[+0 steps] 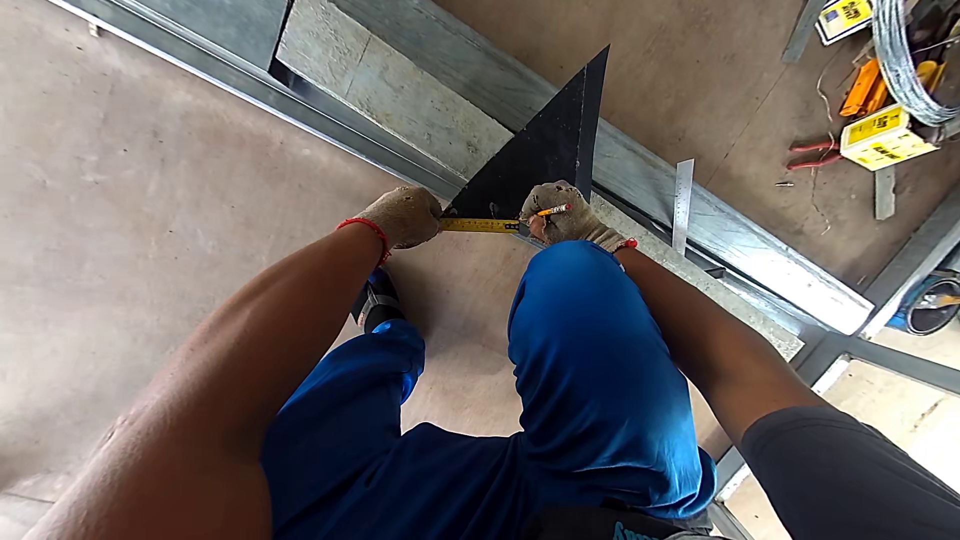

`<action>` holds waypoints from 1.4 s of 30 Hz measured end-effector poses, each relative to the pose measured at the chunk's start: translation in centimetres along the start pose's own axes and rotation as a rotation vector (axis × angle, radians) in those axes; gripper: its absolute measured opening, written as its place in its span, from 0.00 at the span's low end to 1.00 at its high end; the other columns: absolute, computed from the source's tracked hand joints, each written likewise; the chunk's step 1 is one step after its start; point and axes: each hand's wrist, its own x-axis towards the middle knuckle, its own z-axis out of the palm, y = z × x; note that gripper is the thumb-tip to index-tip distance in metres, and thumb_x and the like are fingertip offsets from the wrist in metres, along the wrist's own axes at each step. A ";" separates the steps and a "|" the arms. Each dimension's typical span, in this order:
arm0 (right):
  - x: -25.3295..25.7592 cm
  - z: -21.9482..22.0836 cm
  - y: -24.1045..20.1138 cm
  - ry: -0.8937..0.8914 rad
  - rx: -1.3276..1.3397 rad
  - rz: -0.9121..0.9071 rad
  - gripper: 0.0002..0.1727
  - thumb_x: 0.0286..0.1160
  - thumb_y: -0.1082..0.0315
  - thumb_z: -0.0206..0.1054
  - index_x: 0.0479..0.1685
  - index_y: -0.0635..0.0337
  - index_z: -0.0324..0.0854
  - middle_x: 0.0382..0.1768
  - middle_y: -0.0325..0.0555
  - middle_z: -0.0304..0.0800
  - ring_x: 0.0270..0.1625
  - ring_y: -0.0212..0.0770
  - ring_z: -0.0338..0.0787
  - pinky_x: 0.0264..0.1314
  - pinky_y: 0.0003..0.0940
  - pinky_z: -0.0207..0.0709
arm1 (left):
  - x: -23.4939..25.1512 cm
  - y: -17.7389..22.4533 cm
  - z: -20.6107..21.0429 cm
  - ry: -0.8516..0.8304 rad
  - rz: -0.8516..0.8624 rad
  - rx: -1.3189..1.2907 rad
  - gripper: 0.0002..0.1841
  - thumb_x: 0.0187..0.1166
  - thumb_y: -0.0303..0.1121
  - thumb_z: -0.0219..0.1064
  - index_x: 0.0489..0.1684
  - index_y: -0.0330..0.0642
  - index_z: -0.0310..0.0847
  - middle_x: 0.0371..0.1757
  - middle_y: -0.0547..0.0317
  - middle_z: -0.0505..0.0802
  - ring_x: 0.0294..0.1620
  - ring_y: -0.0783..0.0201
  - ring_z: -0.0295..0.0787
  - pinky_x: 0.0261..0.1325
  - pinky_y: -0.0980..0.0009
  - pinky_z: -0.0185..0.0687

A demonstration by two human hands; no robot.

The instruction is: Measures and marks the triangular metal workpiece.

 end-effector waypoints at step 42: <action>0.2 -0.2 -1.6 0.198 0.216 0.163 0.18 0.79 0.54 0.63 0.38 0.61 0.88 0.35 0.43 0.92 0.37 0.35 0.90 0.43 0.37 0.86 | 0.1 -0.5 0.3 0.047 0.031 -0.013 0.11 0.80 0.37 0.67 0.27 0.46 0.86 0.27 0.50 0.88 0.34 0.47 0.87 0.37 0.40 0.77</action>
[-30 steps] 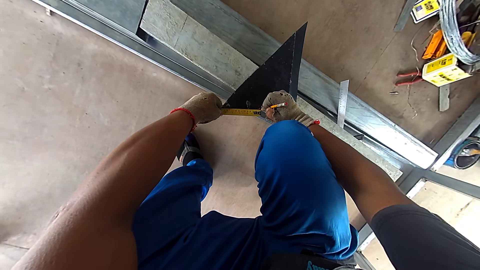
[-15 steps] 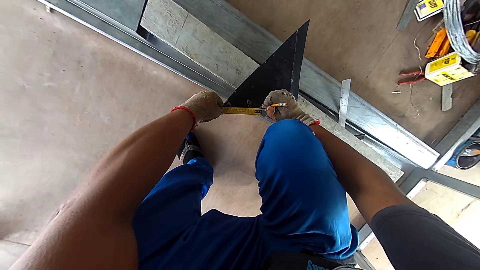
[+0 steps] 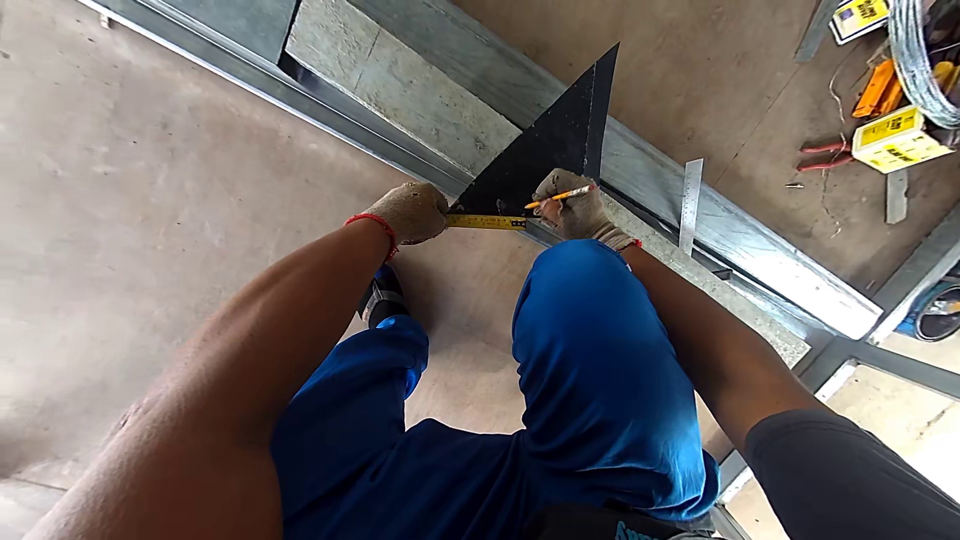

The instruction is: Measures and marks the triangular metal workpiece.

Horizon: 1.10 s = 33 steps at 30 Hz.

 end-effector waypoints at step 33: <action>4.1 5.8 -3.0 -0.230 -0.087 -0.058 0.09 0.76 0.64 0.64 0.40 0.57 0.87 0.34 0.40 0.91 0.37 0.34 0.89 0.43 0.37 0.84 | -0.6 1.2 -0.2 -0.016 -0.034 0.048 0.09 0.76 0.36 0.67 0.29 0.43 0.85 0.33 0.46 0.90 0.41 0.42 0.88 0.40 0.35 0.78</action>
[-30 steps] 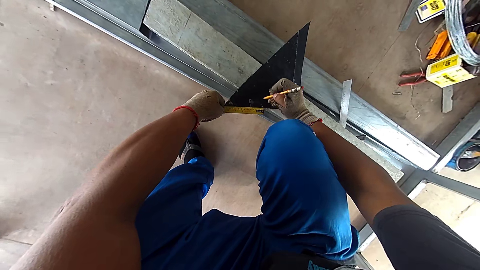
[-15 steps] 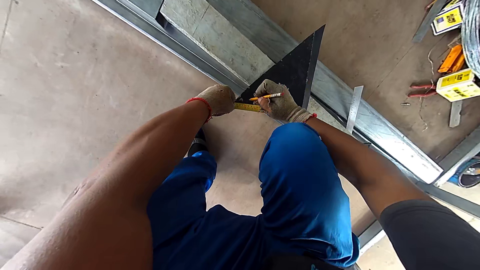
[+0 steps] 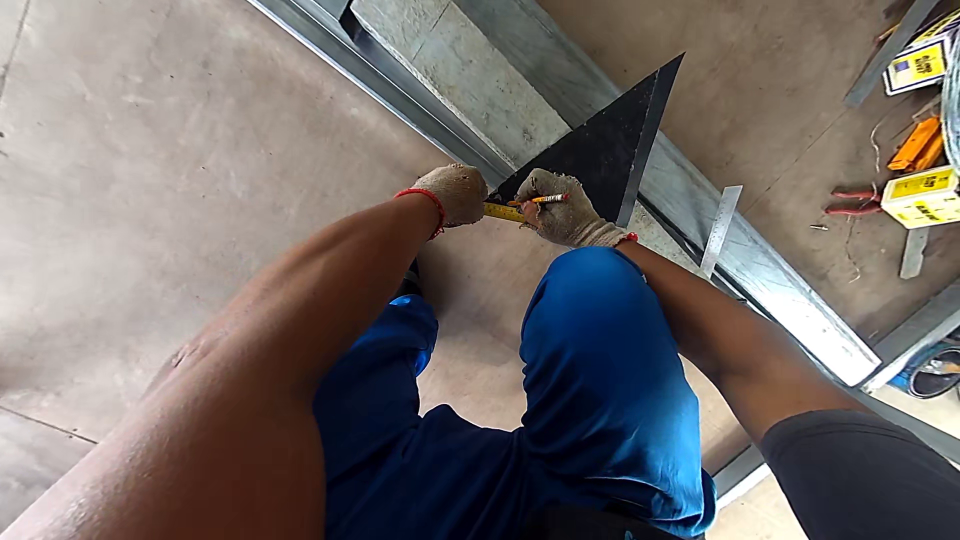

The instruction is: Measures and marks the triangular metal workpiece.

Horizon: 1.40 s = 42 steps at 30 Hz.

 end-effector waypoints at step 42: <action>0.1 0.3 -0.1 -0.060 -0.088 0.054 0.10 0.77 0.61 0.64 0.43 0.53 0.88 0.36 0.38 0.92 0.40 0.36 0.90 0.46 0.43 0.84 | 0.3 -0.7 0.7 0.035 0.024 0.000 0.08 0.73 0.36 0.68 0.27 0.44 0.84 0.33 0.47 0.90 0.41 0.42 0.89 0.39 0.35 0.79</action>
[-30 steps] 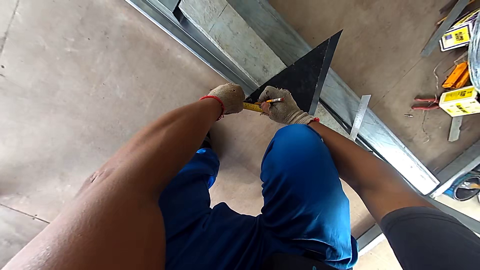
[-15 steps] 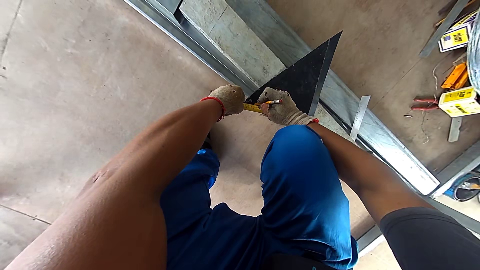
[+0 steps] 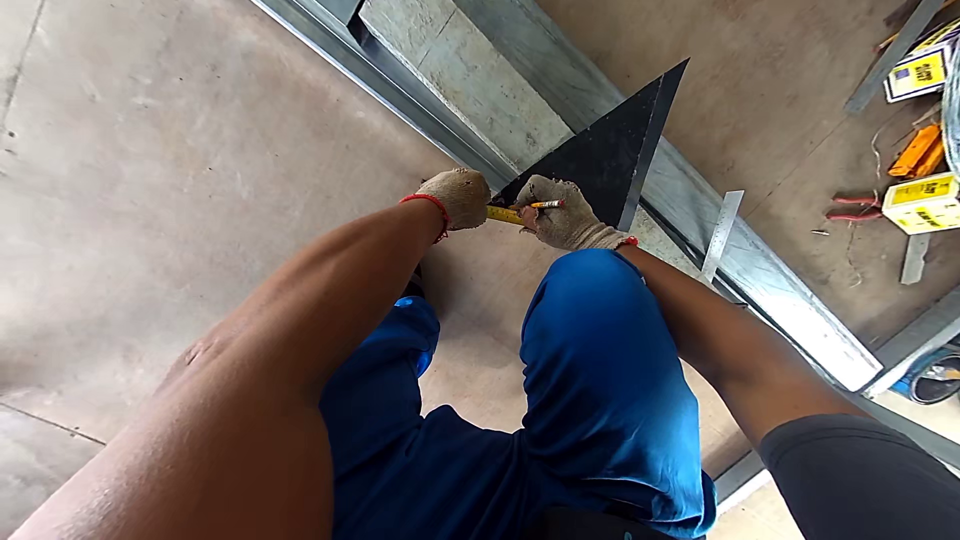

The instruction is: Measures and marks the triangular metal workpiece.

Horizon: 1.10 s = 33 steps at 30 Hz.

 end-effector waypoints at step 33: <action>0.0 0.0 0.0 0.040 -0.008 0.001 0.08 0.76 0.63 0.64 0.42 0.53 0.87 0.34 0.39 0.91 0.38 0.36 0.90 0.45 0.43 0.84 | 0.0 0.1 0.2 0.011 -0.011 -0.013 0.07 0.73 0.37 0.68 0.30 0.45 0.86 0.36 0.47 0.91 0.43 0.42 0.90 0.42 0.34 0.80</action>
